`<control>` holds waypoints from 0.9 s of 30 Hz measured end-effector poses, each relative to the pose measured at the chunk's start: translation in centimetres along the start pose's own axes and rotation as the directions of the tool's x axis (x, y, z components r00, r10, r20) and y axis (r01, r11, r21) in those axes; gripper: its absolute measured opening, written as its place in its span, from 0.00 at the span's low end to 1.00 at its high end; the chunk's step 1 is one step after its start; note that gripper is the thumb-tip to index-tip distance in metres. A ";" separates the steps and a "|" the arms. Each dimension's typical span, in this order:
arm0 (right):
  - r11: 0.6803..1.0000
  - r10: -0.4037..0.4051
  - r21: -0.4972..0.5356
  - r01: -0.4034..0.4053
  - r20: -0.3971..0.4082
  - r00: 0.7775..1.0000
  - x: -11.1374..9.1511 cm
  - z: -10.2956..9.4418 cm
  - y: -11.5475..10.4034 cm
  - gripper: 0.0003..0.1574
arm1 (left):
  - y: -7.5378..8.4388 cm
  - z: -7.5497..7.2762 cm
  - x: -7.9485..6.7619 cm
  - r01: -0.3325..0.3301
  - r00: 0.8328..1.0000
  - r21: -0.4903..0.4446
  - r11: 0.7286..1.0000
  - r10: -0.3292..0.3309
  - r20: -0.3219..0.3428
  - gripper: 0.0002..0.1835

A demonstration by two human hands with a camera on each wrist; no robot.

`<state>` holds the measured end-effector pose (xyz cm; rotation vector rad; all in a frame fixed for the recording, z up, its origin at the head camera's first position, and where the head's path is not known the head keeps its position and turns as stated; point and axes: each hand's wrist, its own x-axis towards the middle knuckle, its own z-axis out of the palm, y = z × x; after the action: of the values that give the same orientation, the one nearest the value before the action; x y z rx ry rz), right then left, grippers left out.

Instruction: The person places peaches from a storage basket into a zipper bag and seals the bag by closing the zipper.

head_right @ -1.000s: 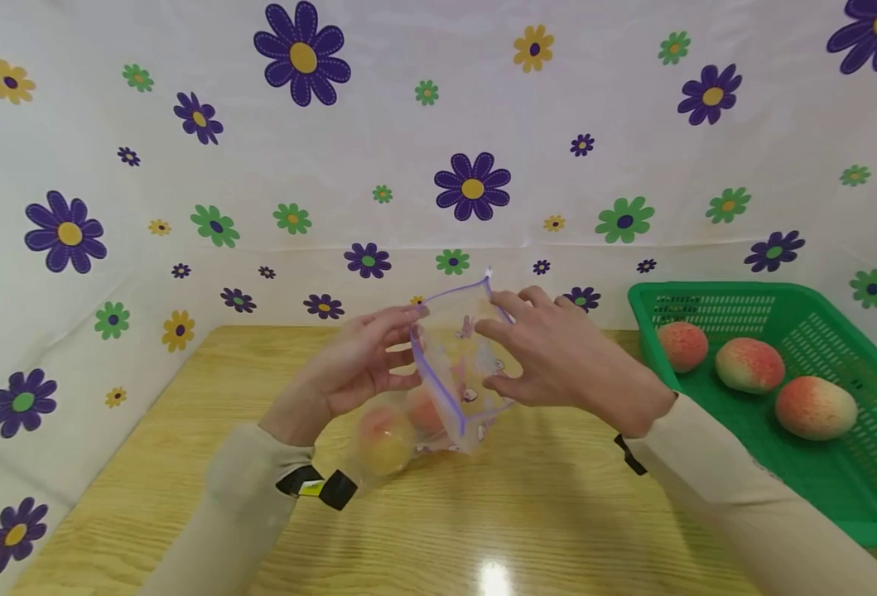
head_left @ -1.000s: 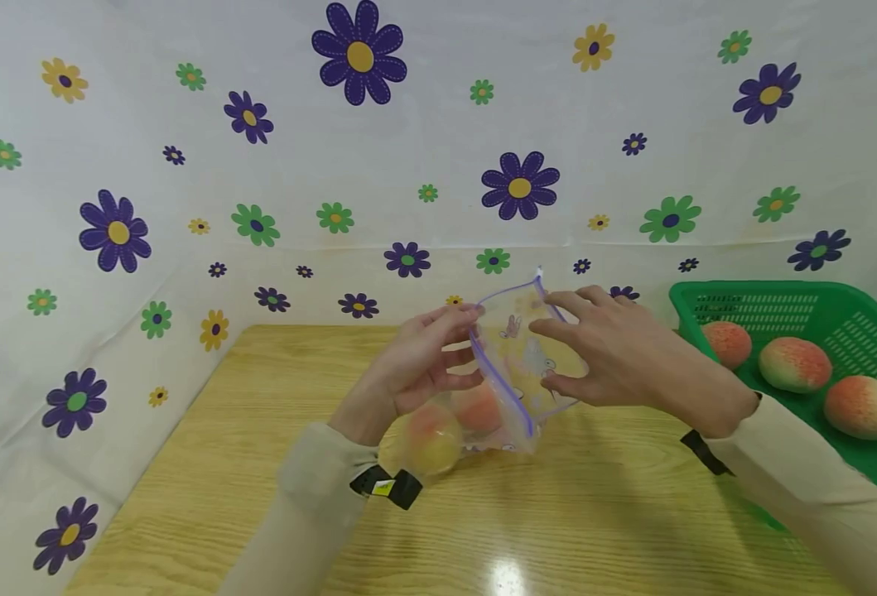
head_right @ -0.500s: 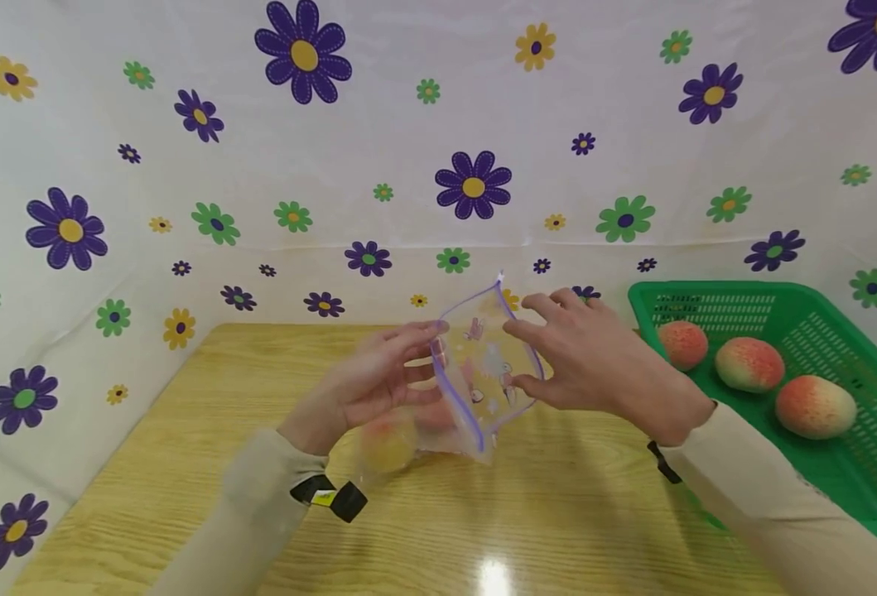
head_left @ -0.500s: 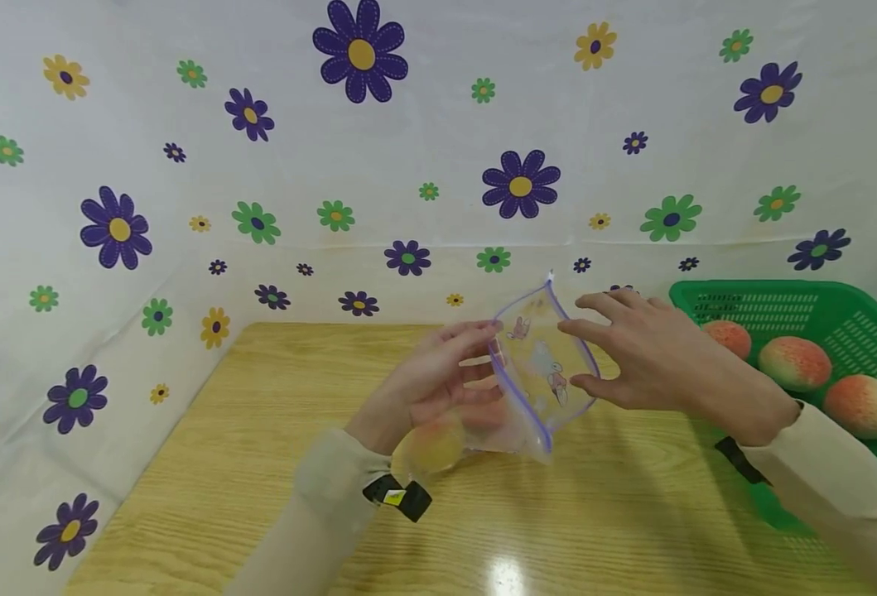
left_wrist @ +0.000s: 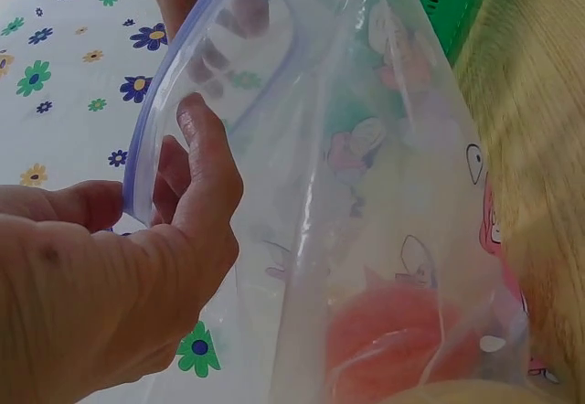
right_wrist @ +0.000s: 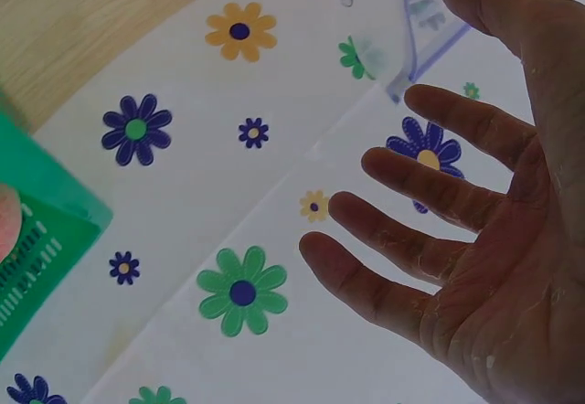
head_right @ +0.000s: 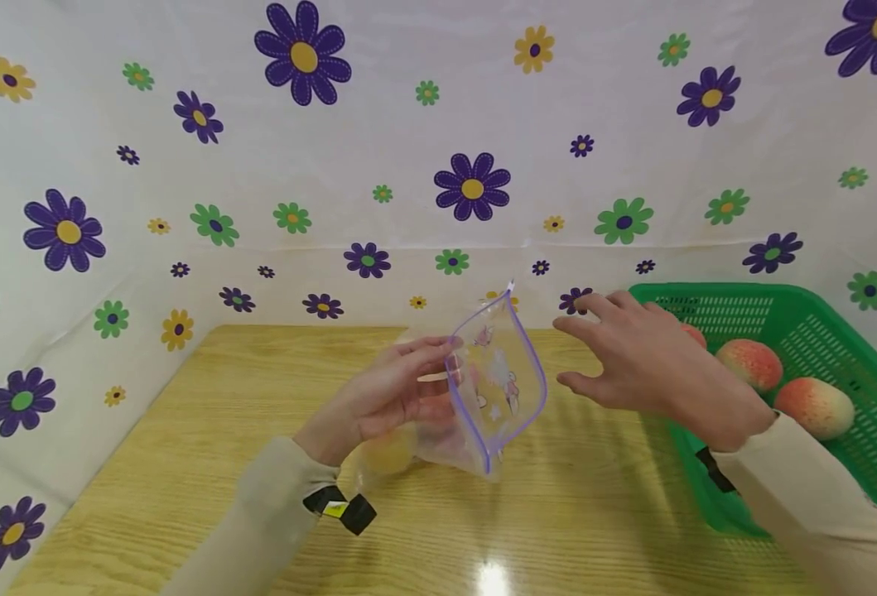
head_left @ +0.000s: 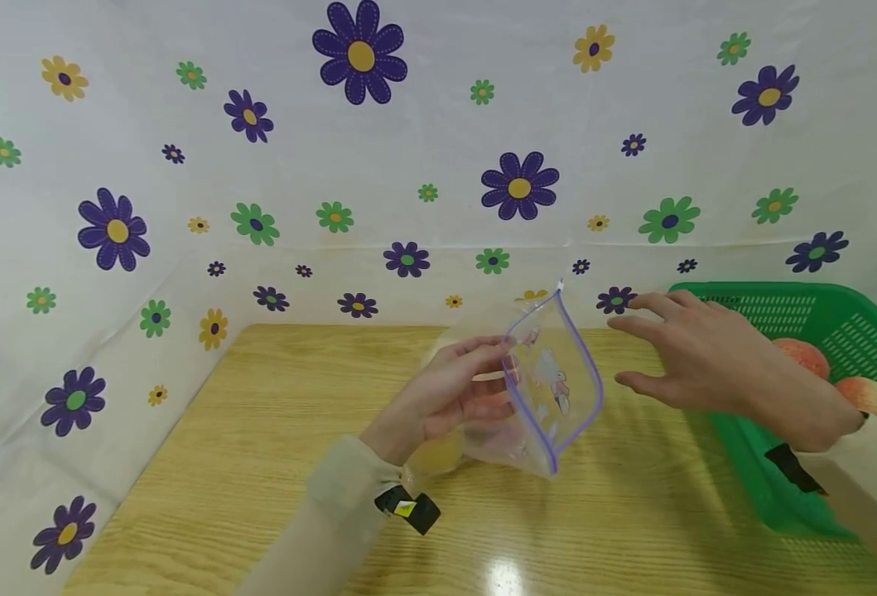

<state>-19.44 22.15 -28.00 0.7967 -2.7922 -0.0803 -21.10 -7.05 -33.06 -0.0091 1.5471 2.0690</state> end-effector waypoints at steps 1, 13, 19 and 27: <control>1.000 0.003 -0.002 -0.003 -0.003 1.000 -0.1 0.1 0.2 0.39 | 0.0 0.0 0.0 0.000 1.000 -0.005 1.000 0.000 0.000 0.19; 0.997 0.069 -0.024 -0.068 0.029 0.997 -1.6 0.7 3.2 0.41 | -0.4 0.2 0.2 0.006 1.000 -0.067 0.998 -0.005 0.010 0.19; 0.995 0.097 -0.016 -0.096 0.061 0.993 -2.2 1.0 4.6 0.43 | -0.4 0.1 0.3 0.015 0.999 -0.097 0.995 -0.012 0.030 0.19; 0.981 0.195 -0.020 -0.194 0.121 0.973 -3.0 1.4 6.3 0.48 | -0.4 0.0 0.3 0.020 0.999 -0.114 0.993 -0.016 0.036 0.19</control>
<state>-20.57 29.10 -29.29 0.5287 -2.9675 -0.1097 -21.22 -6.88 -33.54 -0.0289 1.4018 2.1300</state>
